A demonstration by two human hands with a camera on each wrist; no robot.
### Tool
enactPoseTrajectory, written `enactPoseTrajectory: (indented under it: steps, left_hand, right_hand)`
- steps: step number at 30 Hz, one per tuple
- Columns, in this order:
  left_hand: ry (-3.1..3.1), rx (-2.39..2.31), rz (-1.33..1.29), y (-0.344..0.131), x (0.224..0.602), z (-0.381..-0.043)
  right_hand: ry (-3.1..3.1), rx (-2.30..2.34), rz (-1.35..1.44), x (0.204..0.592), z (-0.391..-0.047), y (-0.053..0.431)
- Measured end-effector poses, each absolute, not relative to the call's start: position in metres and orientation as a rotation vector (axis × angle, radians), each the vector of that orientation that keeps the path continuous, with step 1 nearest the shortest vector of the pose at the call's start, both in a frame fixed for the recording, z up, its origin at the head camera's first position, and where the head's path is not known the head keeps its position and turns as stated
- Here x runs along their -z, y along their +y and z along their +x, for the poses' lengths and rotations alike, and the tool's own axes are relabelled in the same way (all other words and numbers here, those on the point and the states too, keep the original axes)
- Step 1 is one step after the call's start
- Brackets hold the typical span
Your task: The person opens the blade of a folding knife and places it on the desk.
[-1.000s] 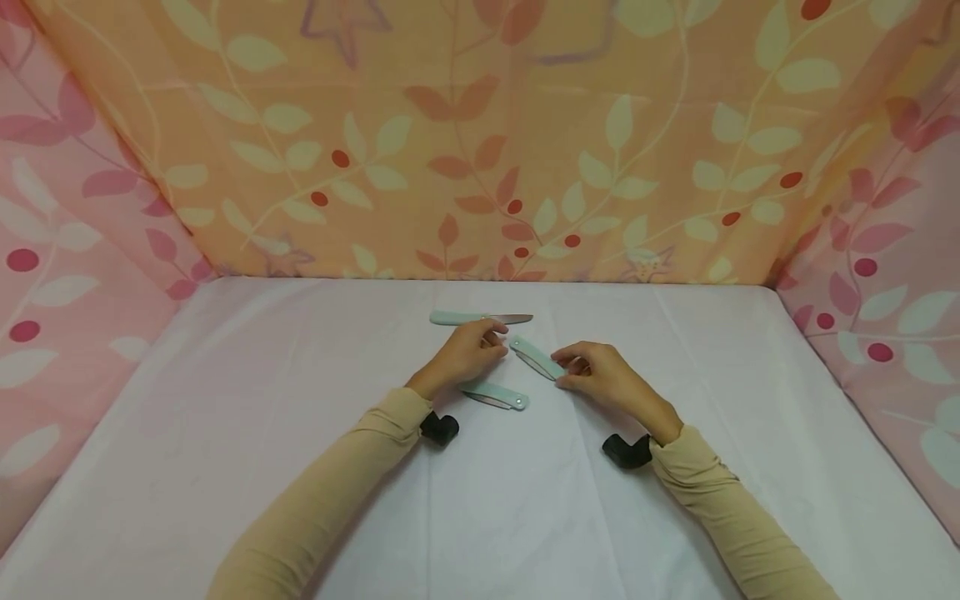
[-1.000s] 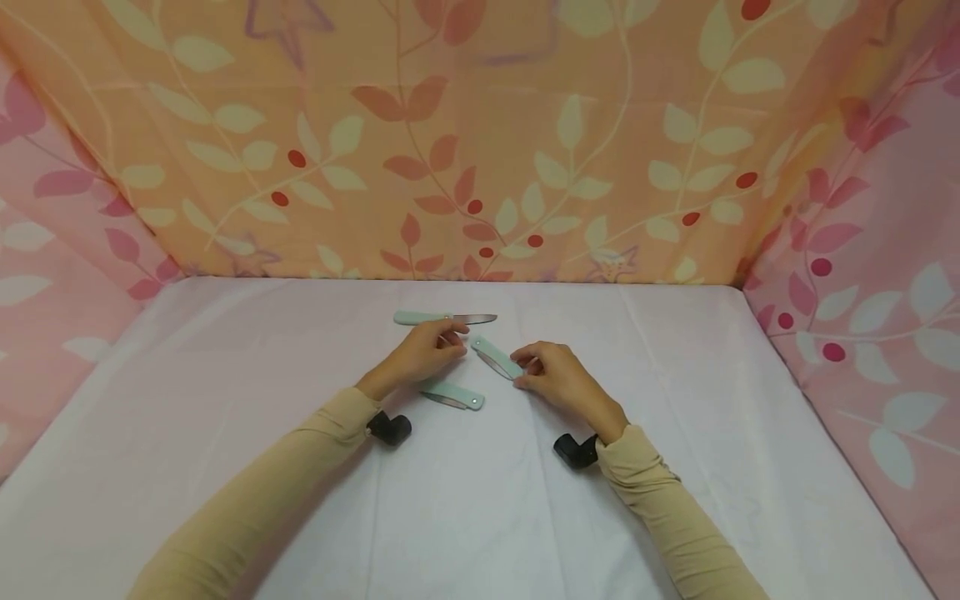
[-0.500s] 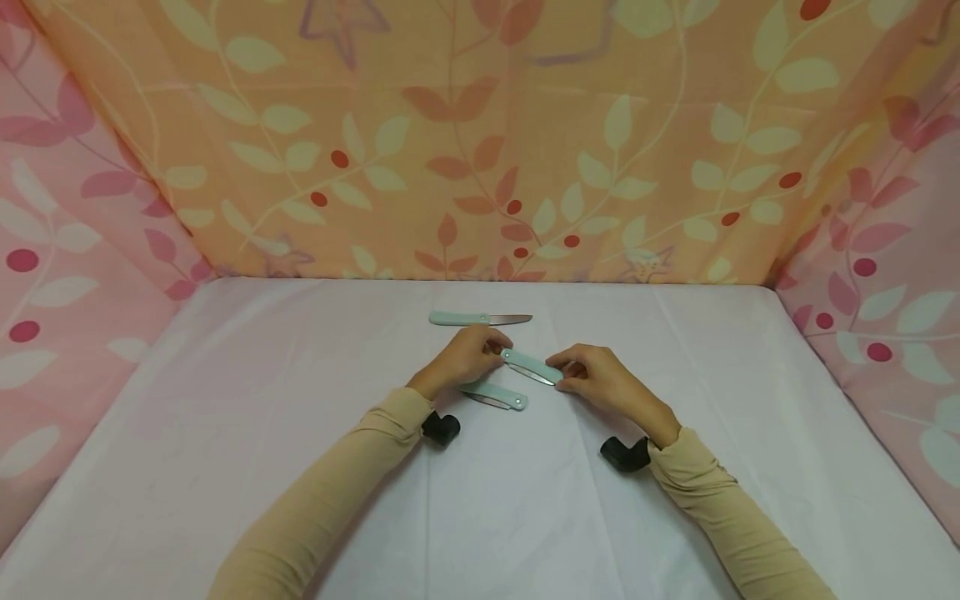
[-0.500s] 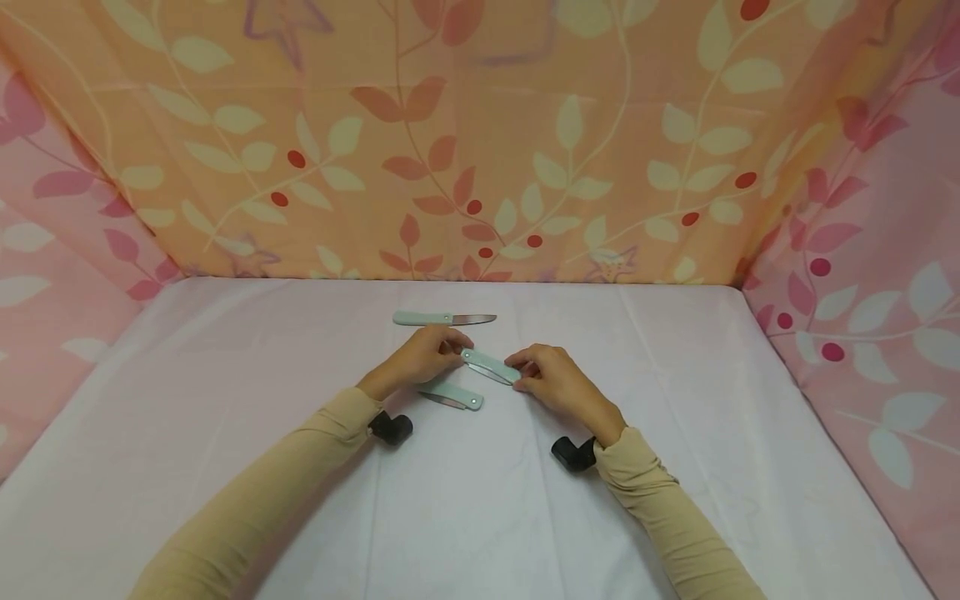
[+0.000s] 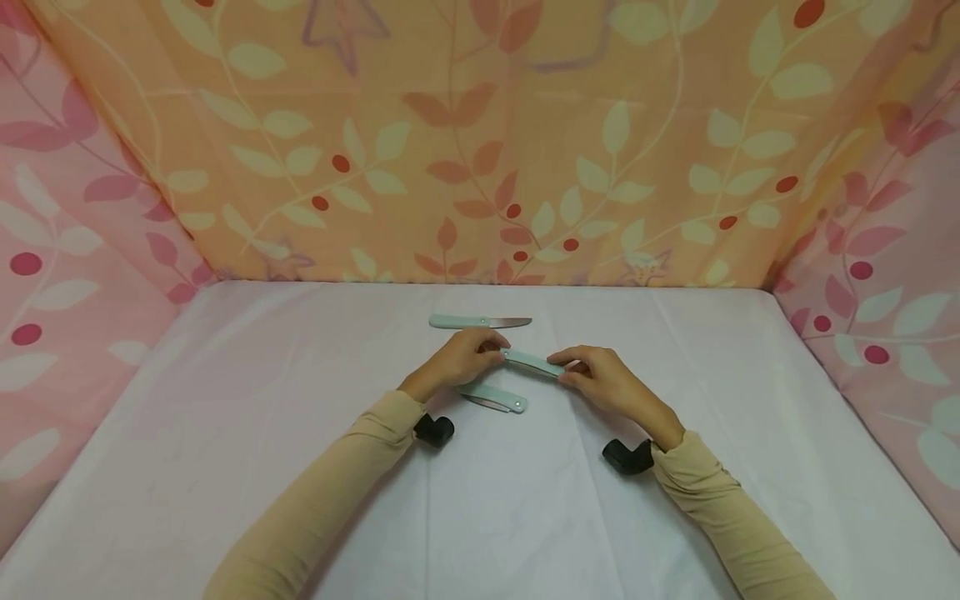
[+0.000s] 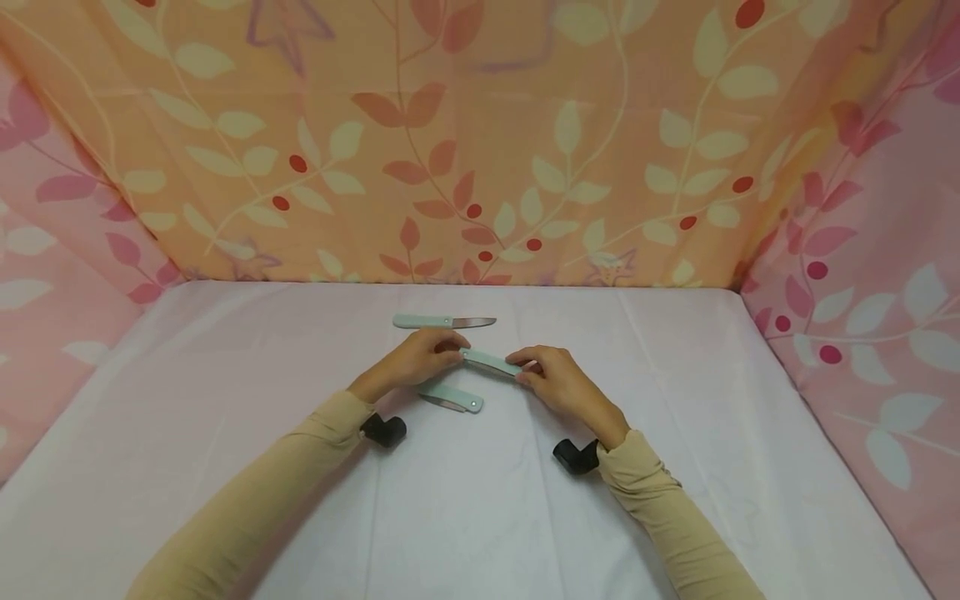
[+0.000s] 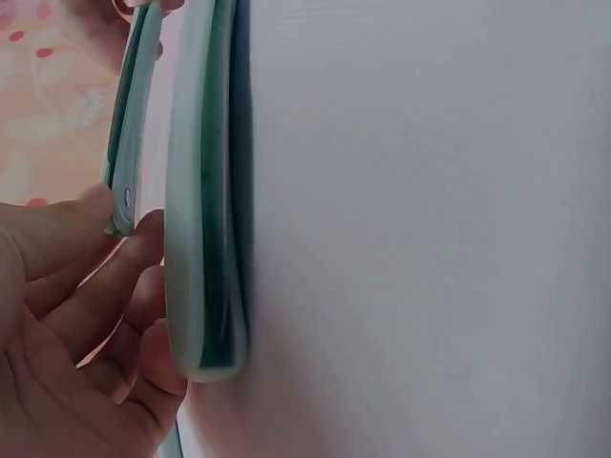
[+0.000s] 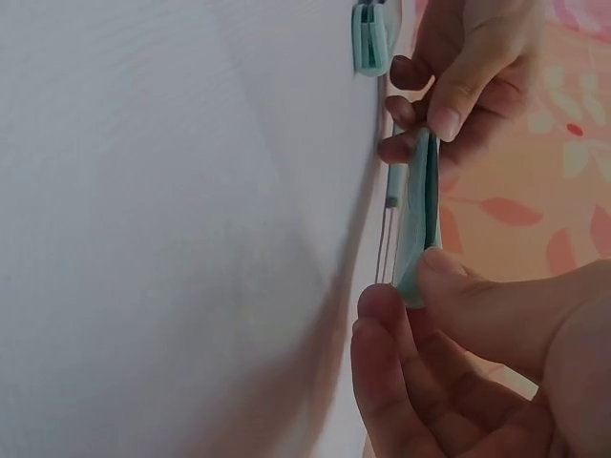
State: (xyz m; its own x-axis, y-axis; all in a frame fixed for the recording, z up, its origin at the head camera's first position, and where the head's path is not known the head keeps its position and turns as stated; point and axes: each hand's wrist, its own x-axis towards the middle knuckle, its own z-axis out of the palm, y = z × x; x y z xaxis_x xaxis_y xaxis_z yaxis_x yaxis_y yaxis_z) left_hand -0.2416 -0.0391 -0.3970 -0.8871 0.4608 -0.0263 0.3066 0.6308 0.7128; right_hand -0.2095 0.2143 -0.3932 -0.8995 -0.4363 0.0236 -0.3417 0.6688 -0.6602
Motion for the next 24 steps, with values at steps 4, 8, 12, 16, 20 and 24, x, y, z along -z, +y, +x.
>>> enactPoseTrajectory:
  steps: [4,8,12,16,20,24]
  left_hand:
    - [2.648,-1.09,0.633,-0.043,0.396,-0.239]
    - [2.647,-1.107,0.622,-0.047,0.396,-0.236]
    - [2.646,-1.139,0.621,-0.052,0.394,-0.231]
    - [2.642,-1.157,0.632,-0.057,0.391,-0.226]
    - [2.625,-1.183,0.667,-0.064,0.388,-0.219]
    - [2.606,-1.204,0.666,-0.069,0.385,-0.212]
  right_hand:
    - [2.737,1.054,-0.658,0.39,-0.208,0.214]
    - [2.737,1.057,-0.693,0.386,-0.204,0.213]
    - [2.731,1.078,-0.728,0.384,-0.2,0.212]
    - [2.712,1.12,-0.759,0.383,-0.197,0.211]
    - [2.694,1.161,-0.79,0.382,-0.193,0.208]
    - [2.697,1.182,-0.803,0.381,-0.189,0.205]
